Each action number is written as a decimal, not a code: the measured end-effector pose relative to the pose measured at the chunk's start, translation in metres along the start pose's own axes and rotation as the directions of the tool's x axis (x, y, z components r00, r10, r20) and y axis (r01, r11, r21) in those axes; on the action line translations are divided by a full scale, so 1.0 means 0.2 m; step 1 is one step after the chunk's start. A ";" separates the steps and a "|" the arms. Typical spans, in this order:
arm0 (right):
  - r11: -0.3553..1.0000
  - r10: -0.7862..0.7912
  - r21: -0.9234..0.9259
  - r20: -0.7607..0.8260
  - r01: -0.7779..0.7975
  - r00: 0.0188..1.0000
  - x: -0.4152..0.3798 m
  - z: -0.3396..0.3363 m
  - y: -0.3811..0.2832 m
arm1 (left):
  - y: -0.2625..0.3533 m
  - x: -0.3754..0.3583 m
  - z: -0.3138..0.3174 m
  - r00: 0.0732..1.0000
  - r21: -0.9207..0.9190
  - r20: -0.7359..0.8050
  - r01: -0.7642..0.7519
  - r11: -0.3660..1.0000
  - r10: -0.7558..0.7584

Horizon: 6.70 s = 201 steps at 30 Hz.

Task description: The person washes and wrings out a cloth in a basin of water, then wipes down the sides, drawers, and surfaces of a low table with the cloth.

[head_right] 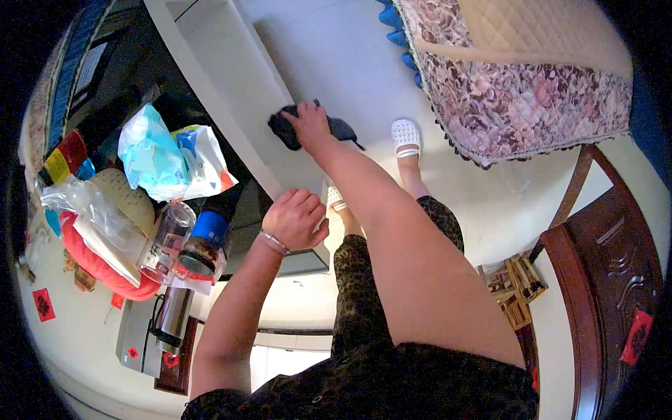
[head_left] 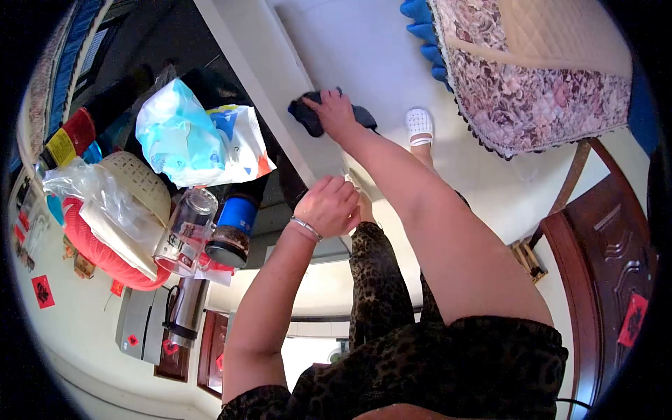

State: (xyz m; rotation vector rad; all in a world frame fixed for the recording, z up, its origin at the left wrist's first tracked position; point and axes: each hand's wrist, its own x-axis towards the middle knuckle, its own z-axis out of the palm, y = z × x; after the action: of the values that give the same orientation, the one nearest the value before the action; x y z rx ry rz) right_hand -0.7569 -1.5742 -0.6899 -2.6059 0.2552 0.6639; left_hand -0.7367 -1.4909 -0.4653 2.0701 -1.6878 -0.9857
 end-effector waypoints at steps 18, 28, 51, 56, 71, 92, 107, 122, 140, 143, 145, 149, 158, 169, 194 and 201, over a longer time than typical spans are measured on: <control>1.000 0.000 -0.003 -0.029 0.000 1.000 -0.03 0.01 -0.02 | -0.01 0.00 0.00 1.000 0.001 0.002 -0.018 1.000 0.018; 0.998 0.014 -0.059 -0.305 -0.033 0.952 0.88 -0.42 0.03 | -0.02 -0.01 0.01 0.999 0.031 -0.002 -0.035 0.999 0.035; 0.922 -0.241 -0.352 -0.189 0.163 0.952 1.02 -0.48 -0.15 | -0.03 -0.02 -0.02 0.991 -0.007 0.118 -0.066 0.998 0.066; 0.924 -0.292 -0.309 -0.190 0.225 0.937 1.02 -0.45 -0.13 | -0.02 -0.03 -0.03 0.983 0.019 0.174 -0.061 0.998 0.057; 0.922 -0.207 -0.372 -0.237 0.108 0.949 1.31 -0.57 -0.14 | -0.05 -0.02 -0.02 0.994 -0.001 0.016 -0.104 0.995 0.104; 0.981 -0.032 0.172 -0.293 0.085 0.956 0.49 -0.19 0.03 | -0.01 0.00 -0.02 0.999 -0.013 0.024 -0.028 1.000 0.028; 0.789 0.040 0.606 0.113 -0.101 0.993 -0.04 -0.04 -0.15 | 0.01 0.02 0.00 1.000 0.065 0.007 -0.022 0.998 0.022; 0.940 -0.301 0.035 -0.380 0.339 0.875 0.48 0.09 -0.17 | 0.01 0.04 -0.01 1.000 0.050 0.022 -0.002 0.999 0.001; 0.738 -0.655 0.313 0.118 0.598 0.746 -0.37 0.57 -0.27 | 0.02 0.05 -0.01 0.999 0.069 0.043 -0.014 0.998 0.011; 0.733 -0.678 0.205 0.144 0.649 0.721 -0.34 0.58 -0.35 | 0.02 0.05 0.00 0.999 0.076 0.041 -0.004 0.997 0.001; 0.737 -0.675 0.152 0.188 0.658 0.713 -0.33 0.54 -0.40 | 0.02 0.05 0.00 0.999 0.087 0.040 -0.003 0.996 -0.001; 0.747 -0.661 0.261 0.189 0.612 0.726 -0.29 0.56 -0.52 | 0.02 0.05 0.01 1.000 0.089 0.020 -0.012 0.996 0.010; 0.729 -0.661 0.264 0.033 0.631 0.750 -0.41 0.51 -0.16 | 0.02 0.04 -0.01 1.000 0.079 0.004 -0.010 0.997 0.010; 0.795 -0.606 -0.108 -0.087 0.597 0.791 0.20 0.03 0.14 | 0.01 0.01 0.00 1.000 0.034 -0.007 0.015 0.999 -0.015; 0.943 -0.314 0.084 0.533 0.320 0.785 -0.09 -0.13 0.12 | -0.01 -0.02 -0.01 0.999 -0.037 0.037 0.032 0.999 -0.031; 0.887 -0.178 0.430 -0.017 0.168 0.984 0.38 -0.58 0.06 | -0.01 -0.02 -0.02 0.992 -0.061 0.125 0.009 0.998 -0.001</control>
State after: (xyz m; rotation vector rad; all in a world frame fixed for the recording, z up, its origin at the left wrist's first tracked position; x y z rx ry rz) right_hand -0.6472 -1.6437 -0.6394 -2.1629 0.1393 0.5056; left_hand -0.7329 -1.4876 -0.4630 2.0125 -1.6890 -1.1765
